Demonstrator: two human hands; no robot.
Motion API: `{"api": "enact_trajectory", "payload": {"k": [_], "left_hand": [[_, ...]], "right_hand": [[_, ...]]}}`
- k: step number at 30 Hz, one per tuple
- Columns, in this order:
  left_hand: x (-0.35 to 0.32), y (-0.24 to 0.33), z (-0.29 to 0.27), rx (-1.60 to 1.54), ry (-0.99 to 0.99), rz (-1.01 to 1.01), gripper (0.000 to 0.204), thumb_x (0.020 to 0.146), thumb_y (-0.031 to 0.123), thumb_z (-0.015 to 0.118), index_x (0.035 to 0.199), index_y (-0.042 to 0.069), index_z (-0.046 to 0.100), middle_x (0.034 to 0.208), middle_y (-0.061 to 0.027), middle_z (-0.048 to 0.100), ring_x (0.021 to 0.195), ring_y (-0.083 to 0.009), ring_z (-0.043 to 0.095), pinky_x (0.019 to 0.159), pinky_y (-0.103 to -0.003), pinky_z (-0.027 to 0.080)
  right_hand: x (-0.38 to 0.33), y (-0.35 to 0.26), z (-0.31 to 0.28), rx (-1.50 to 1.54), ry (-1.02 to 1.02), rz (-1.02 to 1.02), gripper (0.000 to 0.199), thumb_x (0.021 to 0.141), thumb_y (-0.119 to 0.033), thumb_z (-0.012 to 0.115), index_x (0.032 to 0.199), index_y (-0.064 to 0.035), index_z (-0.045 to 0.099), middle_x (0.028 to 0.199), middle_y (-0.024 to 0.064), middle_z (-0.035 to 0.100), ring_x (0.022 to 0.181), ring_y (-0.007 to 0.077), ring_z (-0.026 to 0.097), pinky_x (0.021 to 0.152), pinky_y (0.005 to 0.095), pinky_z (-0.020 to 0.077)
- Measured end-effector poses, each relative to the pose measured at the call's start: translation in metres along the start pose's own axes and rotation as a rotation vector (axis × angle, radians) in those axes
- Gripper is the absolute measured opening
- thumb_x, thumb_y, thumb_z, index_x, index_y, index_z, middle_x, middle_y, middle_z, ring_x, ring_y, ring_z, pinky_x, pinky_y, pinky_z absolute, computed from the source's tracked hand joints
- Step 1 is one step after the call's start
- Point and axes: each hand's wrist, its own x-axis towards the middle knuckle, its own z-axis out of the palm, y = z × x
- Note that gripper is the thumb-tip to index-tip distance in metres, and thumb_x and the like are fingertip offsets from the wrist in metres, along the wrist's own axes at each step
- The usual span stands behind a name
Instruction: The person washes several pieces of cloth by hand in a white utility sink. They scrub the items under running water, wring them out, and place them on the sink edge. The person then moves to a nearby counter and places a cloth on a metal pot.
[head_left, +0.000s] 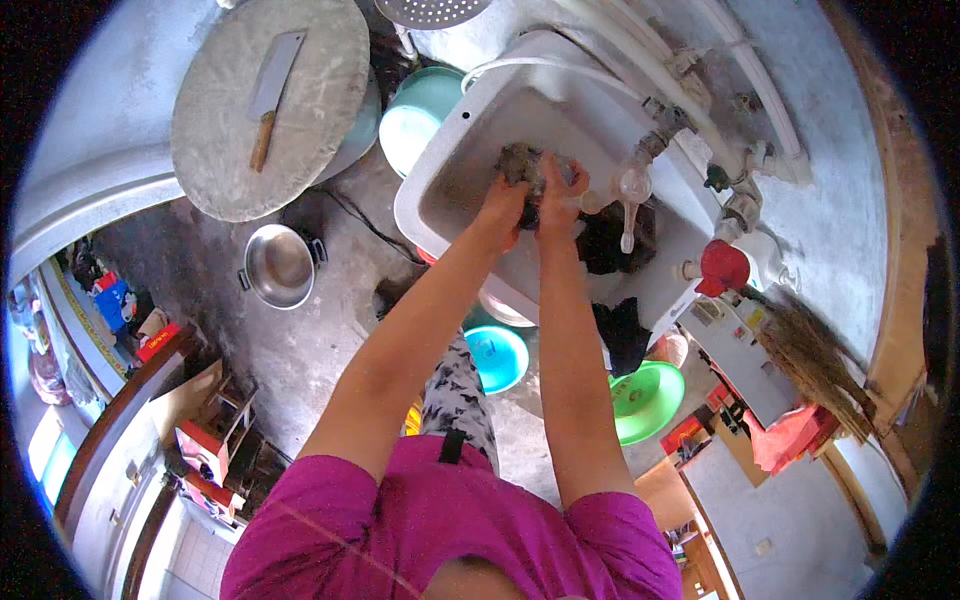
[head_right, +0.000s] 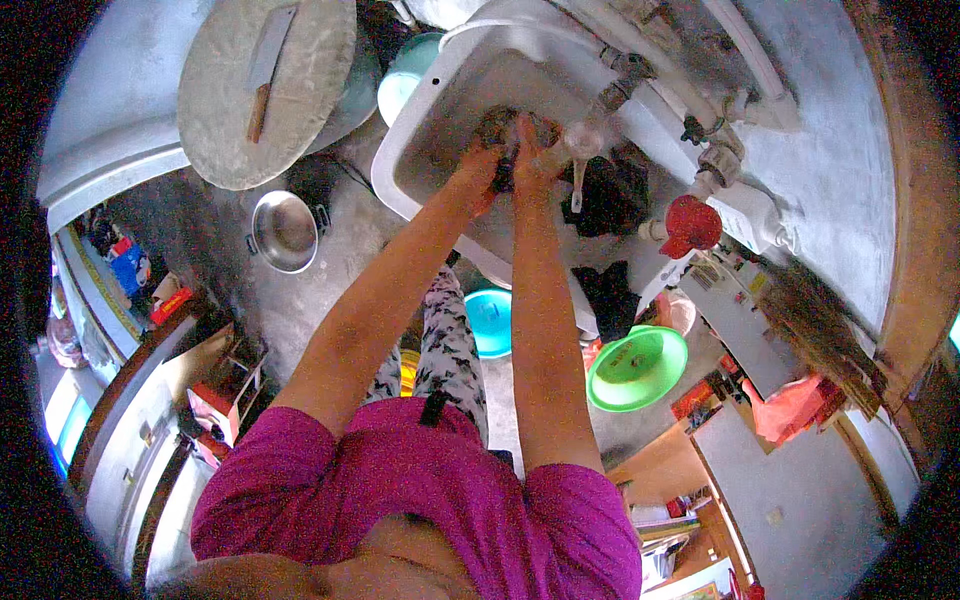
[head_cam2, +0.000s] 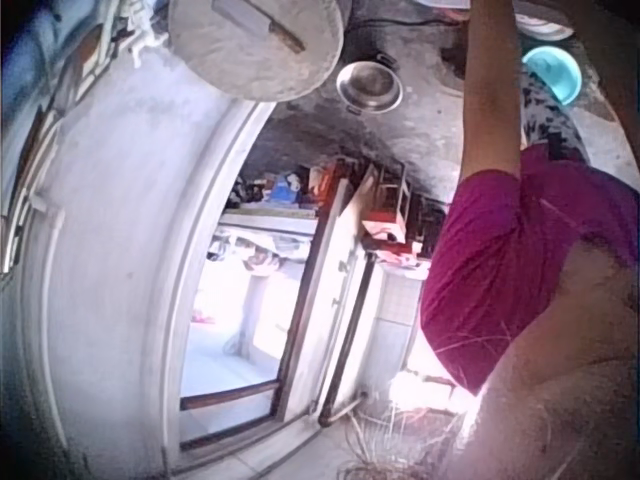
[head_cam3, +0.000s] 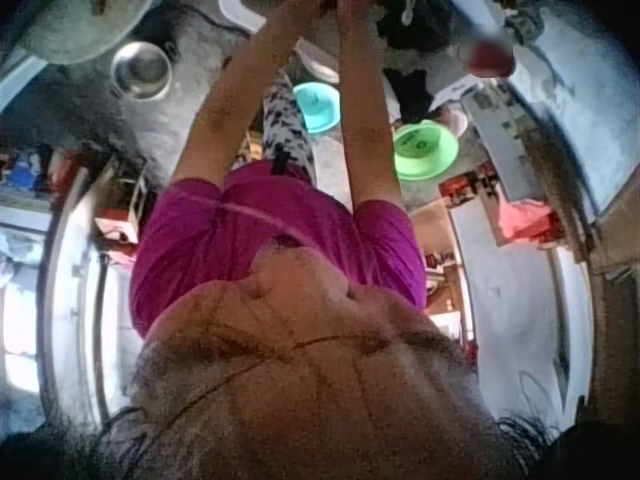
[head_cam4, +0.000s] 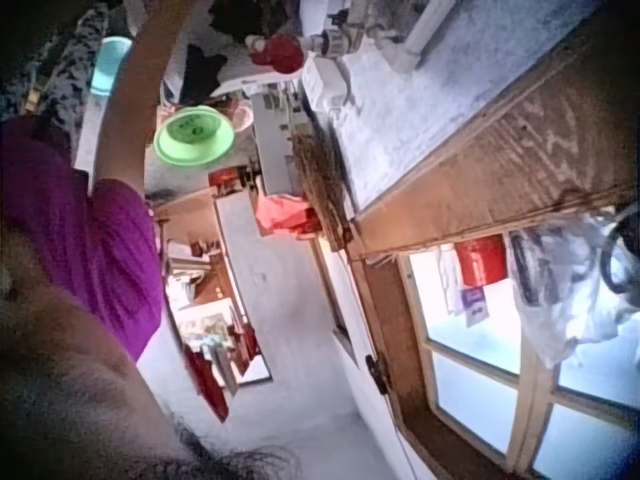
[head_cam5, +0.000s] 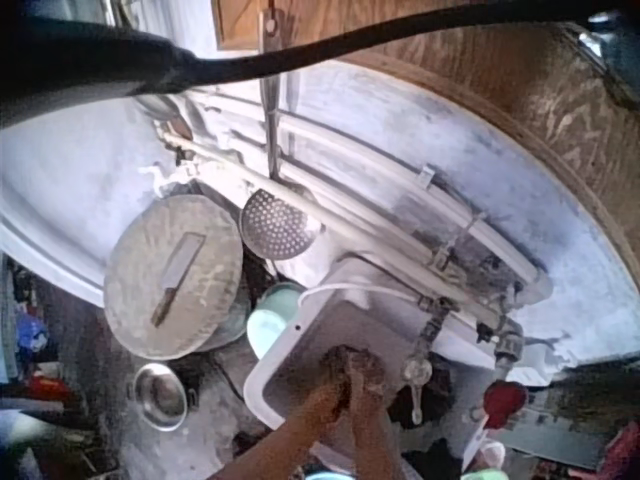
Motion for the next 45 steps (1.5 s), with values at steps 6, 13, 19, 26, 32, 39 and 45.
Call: {"api": "enact_trajectory", "payload": {"k": [6,13,19,26,32,39,45], "left_hand": [[0.026,0.042,-0.036,0.077,0.043,-0.101,0.058,0.087,0.028,0.065,0.136,0.01,0.041,0.122,-0.0129,0.056,0.107,-0.0263,0.057,0.089,-0.041,0.049],[-0.017,0.013,0.004,0.229,-0.126,0.112,0.067,0.085,0.039,0.07,0.138,0.009,0.04,0.128,-0.0125,0.053,0.112,-0.0278,0.055,0.095,-0.05,0.045],[-0.005,0.004,-0.036,0.087,-0.034,0.005,0.069,0.086,0.042,0.068,0.14,0.015,0.036,0.134,-0.0076,0.049,0.115,-0.029,0.052,0.094,-0.05,0.045],[0.023,0.037,-0.015,0.045,-0.276,-0.4,0.05,0.086,0.044,0.065,0.122,0.01,0.056,0.116,-0.0079,0.062,0.098,-0.0266,0.062,0.082,-0.043,0.052],[-0.008,-0.012,0.009,0.287,-0.015,-0.02,0.054,0.09,0.044,0.058,0.132,0.011,0.051,0.127,-0.0088,0.057,0.116,-0.0229,0.052,0.088,-0.039,0.047],[0.026,0.047,-0.031,0.104,-0.011,-0.185,0.071,0.091,0.059,0.049,0.139,0.008,0.041,0.127,-0.0134,0.053,0.11,-0.0302,0.053,0.092,-0.052,0.041],[-0.009,0.007,0.005,0.359,-0.047,-0.028,0.055,0.093,0.046,0.056,0.132,0.009,0.048,0.124,-0.0112,0.057,0.108,-0.0267,0.055,0.091,-0.046,0.045]], "right_hand": [[-0.099,-0.028,0.049,-0.011,0.019,-0.013,0.071,0.09,-0.033,0.064,0.144,-0.0072,0.025,0.138,0.0141,0.041,0.121,0.0256,0.046,0.099,0.0376,0.04],[0.04,0.07,-0.026,0.13,-0.052,-0.005,0.063,0.093,-0.039,0.058,0.143,-0.0125,0.03,0.138,0.0099,0.042,0.12,0.0267,0.048,0.098,0.0382,0.0418],[0.003,-0.004,-0.012,0.482,0.158,0.253,0.053,0.092,-0.035,0.061,0.135,-0.0124,0.041,0.126,0.0062,0.052,0.109,0.0255,0.055,0.088,0.0447,0.0482],[-0.113,-0.034,0.024,0.045,0.138,-0.044,0.056,0.085,-0.028,0.071,0.128,-0.0037,0.044,0.123,0.0127,0.052,0.111,0.0248,0.053,0.094,0.0382,0.0425],[0.005,0.013,-0.019,0.291,-0.117,0.097,0.06,0.084,-0.036,0.072,0.128,-0.0041,0.045,0.118,0.0103,0.056,0.111,0.0241,0.053,0.096,0.0367,0.042],[-0.1,-0.032,0.053,0.332,-0.053,0.214,0.067,0.088,-0.035,0.069,0.14,-0.0084,0.036,0.135,0.0097,0.048,0.112,0.0241,0.054,0.09,0.0398,0.0493],[0.022,0.054,-0.016,0.851,-0.234,0.435,0.047,0.098,-0.039,0.047,0.134,-0.0101,0.043,0.128,0.0111,0.054,0.109,0.0295,0.057,0.089,0.0436,0.0495]]}}
